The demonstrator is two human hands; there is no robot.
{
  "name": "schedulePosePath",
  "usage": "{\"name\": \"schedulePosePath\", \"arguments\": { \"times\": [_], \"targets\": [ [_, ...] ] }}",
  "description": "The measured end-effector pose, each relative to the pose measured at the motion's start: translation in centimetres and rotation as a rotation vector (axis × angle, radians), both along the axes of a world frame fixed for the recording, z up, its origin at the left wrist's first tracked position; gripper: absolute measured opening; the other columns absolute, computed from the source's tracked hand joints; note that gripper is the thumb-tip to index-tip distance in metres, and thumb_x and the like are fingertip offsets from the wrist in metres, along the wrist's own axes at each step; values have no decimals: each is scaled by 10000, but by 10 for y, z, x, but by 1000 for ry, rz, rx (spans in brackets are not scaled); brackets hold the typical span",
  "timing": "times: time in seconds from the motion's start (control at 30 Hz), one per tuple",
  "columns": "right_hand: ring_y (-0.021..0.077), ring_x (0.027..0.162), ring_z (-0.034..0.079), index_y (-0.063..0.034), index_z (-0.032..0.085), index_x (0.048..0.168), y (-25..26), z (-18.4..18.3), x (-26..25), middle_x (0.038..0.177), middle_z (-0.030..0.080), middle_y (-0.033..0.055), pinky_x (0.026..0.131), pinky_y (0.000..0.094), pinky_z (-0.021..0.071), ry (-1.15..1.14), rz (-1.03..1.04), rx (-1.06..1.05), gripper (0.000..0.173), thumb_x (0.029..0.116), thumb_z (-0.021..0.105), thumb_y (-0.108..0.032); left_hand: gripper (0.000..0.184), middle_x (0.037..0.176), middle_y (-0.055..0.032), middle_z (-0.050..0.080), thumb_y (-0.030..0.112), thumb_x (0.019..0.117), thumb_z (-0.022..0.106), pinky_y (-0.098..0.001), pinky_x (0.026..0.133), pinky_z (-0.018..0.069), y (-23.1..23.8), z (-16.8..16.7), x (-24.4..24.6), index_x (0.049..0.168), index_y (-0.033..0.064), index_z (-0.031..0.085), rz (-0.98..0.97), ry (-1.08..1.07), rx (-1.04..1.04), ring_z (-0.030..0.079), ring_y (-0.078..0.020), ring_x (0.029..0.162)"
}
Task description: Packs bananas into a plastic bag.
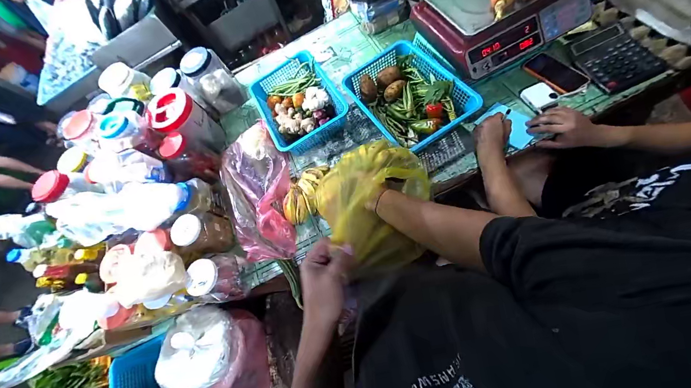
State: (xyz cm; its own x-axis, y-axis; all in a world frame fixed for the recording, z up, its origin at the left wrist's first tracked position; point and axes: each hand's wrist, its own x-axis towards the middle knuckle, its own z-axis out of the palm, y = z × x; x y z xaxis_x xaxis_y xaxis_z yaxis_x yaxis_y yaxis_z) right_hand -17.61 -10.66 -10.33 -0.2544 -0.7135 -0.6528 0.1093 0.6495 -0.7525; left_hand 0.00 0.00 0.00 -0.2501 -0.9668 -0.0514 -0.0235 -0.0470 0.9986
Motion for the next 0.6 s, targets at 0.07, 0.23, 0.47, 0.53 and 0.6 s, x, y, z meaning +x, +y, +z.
{"name": "schedulePosePath", "arguments": {
  "times": [0.07,0.23,0.47,0.53,0.6],
  "targets": [
    [333,1417,454,85,462,1442,-2,-8,-11,1506,467,261,1169,462,397,-81,4,-34,443,1046,555,-91,87,780,-47,661,93,962,633,-342,659,580,-34,10,6,891,44,632,244,92,68,647,-142,697],
    [188,1198,589,9,547,1386,5,47,-58,1336,608,155,1036,349,485,82,295,-180,365,1043,549,-115,113,687,-8,596,90,946,698,-247,507,485,-79,23,9,844,103,652,200,125,-26,532,-86,543],
    [254,1205,576,53,534,1376,-50,27,-86,1339,581,226,1041,407,476,171,450,-334,431,974,655,-47,155,654,-8,580,65,926,700,-238,506,436,-70,7,-16,795,82,620,-40,30,81,506,-74,540],
    [311,1315,551,40,576,1369,-55,40,-88,1379,594,235,1142,509,404,369,632,-348,454,972,693,-147,142,656,-8,568,63,928,694,-225,493,420,-73,6,-21,806,85,625,-45,105,107,488,-70,527],
    [334,1115,670,-38,715,1169,-35,72,-92,1137,716,183,993,613,501,562,599,-429,391,929,735,-346,122,668,-16,568,67,927,691,-225,488,417,-77,11,-24,824,91,629,-23,200,143,481,-75,522]
  ]
}}
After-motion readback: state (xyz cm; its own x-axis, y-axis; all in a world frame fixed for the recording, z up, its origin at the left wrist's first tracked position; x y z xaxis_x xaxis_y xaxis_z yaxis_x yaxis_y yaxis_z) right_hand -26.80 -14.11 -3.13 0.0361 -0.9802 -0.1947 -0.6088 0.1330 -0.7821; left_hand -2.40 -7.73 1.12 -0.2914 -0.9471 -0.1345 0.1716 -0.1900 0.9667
